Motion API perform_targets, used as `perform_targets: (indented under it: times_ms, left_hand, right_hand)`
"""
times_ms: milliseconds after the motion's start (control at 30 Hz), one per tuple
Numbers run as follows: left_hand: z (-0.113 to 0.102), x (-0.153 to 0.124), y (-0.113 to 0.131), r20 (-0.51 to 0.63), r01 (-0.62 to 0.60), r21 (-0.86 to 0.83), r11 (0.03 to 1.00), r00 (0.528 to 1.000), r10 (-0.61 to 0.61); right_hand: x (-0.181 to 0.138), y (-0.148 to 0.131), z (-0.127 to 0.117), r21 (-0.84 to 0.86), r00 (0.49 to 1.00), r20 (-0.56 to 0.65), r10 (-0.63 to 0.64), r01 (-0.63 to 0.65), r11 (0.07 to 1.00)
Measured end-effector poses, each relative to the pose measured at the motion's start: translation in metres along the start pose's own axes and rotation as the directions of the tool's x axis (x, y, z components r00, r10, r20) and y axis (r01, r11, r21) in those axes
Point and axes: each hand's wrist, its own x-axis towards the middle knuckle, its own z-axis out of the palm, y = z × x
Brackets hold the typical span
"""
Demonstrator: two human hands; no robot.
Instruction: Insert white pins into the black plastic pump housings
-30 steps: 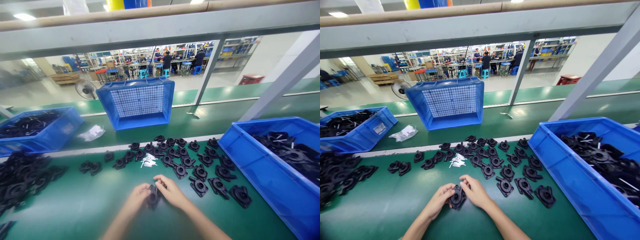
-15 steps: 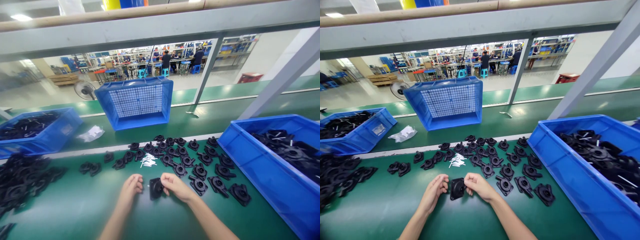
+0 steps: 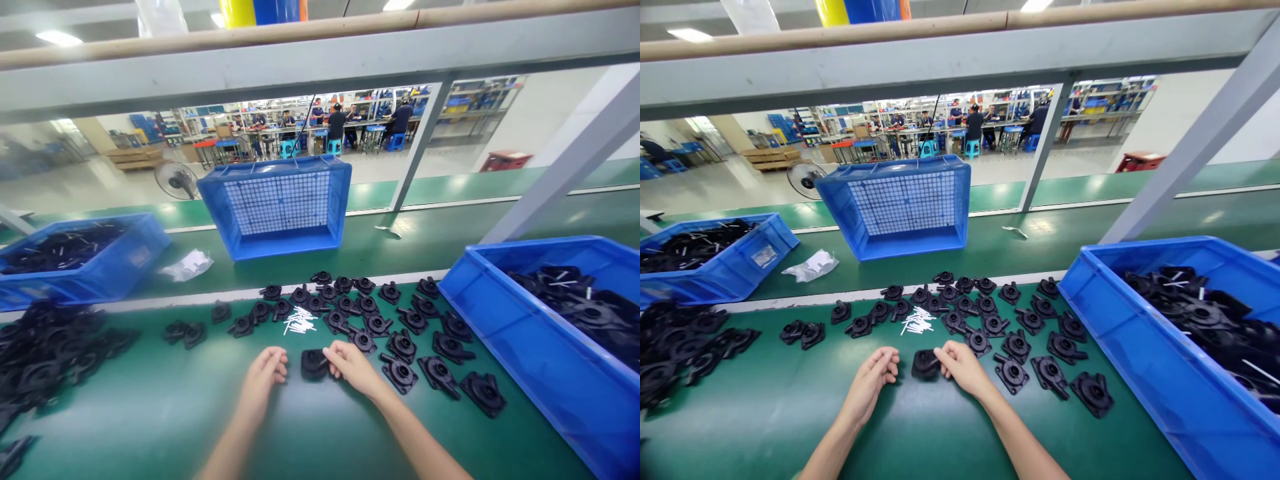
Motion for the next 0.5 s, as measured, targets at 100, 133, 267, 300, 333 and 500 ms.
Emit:
perform_targets:
  times_ms: [100,133,267,300,333,500]
  left_hand:
    - [-0.0011,0.0005,-0.0016,0.013,0.003,0.017,1.0,1.0,-0.003]
    - [-0.0016,0.0007,-0.0021,0.02,0.001,0.02,1.0,1.0,-0.001]
    - [-0.0031,0.002,-0.0045,0.039,-0.011,0.036,0.999,0.999,0.009]
    - [-0.0032,0.0022,-0.0052,0.04,-0.012,0.043,0.999,0.999,0.01]
    - [-0.0032,0.0025,-0.0059,0.043,-0.011,0.052,0.999,0.999,0.009]
    - [-0.0033,0.0033,-0.0081,0.046,-0.016,0.081,0.997,0.999,0.013]
  right_hand:
    - [-0.0004,-0.0002,0.001,0.02,1.0,0.019,-0.015,0.014,1.0]
    - [-0.0013,-0.0008,0.0008,0.048,0.999,0.036,-0.016,0.014,0.999]
    - [-0.0018,-0.0003,-0.0023,0.139,0.999,0.038,-0.031,0.025,0.99]
    - [-0.0006,0.0012,-0.0028,0.121,0.999,0.024,-0.031,0.027,0.992]
    - [0.0008,0.003,-0.0028,0.085,1.0,0.0,-0.031,0.03,0.996]
    - [0.0019,0.0056,0.0,0.015,1.0,-0.009,-0.024,0.024,1.0]
